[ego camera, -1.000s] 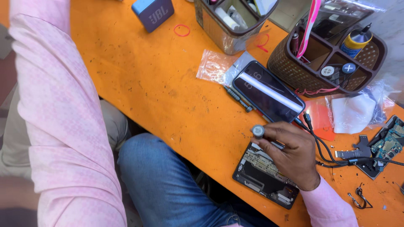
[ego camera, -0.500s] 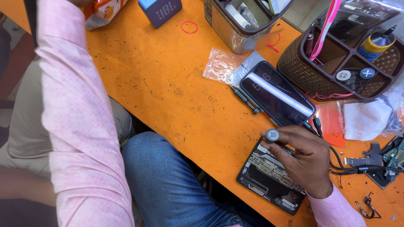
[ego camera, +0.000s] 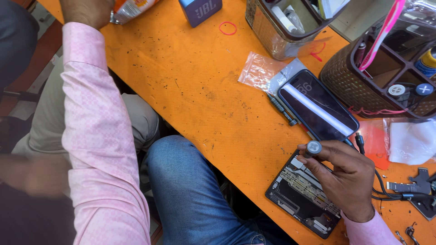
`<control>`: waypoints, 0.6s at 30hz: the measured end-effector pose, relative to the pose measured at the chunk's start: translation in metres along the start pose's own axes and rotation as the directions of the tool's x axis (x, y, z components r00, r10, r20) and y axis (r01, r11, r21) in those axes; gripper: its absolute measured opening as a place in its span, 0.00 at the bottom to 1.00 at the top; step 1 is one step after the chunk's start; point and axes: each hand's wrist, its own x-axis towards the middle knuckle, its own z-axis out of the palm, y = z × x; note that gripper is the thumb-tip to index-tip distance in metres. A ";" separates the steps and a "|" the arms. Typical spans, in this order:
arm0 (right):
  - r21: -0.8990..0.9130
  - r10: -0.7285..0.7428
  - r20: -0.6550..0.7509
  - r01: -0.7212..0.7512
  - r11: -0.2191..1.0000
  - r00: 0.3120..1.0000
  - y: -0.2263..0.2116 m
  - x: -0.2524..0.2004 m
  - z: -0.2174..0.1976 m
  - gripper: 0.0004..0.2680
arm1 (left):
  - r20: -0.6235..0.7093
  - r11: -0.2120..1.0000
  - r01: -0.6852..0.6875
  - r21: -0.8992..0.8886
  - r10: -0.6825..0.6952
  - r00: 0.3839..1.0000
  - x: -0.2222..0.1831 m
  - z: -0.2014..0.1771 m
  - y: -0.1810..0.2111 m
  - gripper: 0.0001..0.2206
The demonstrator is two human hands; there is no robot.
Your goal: The person is repairing a mobile phone by hand and using a screwdriver. They use their fingers to reconnect internal components and then use a screwdriver to secure parts of the internal chassis.
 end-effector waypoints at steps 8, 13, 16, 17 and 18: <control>-0.060 -0.009 -0.019 0.008 0.998 1.000 0.000 -0.001 -0.001 0.08 | -0.006 0.996 -0.085 -0.039 0.084 0.996 -0.042 -0.033 -0.002 0.08; -0.048 -0.004 -0.027 0.003 0.999 1.000 -0.001 0.000 -0.002 0.08 | -0.056 0.982 -0.132 -0.138 0.125 0.991 -0.031 -0.020 -0.010 0.10; -0.086 -0.017 -0.031 0.014 0.996 0.999 -0.003 0.001 -0.003 0.08 | -0.071 0.983 -0.120 -0.138 0.111 0.991 -0.025 -0.009 -0.017 0.08; -0.093 -0.017 -0.031 0.014 0.996 0.999 -0.003 0.001 -0.004 0.09 | -0.082 0.978 -0.152 -0.146 0.141 0.987 -0.018 -0.007 -0.021 0.09; -0.102 -0.018 -0.033 0.015 0.995 0.999 -0.004 0.002 -0.004 0.09 | -0.082 0.977 -0.156 -0.142 0.145 0.986 -0.015 -0.006 -0.024 0.09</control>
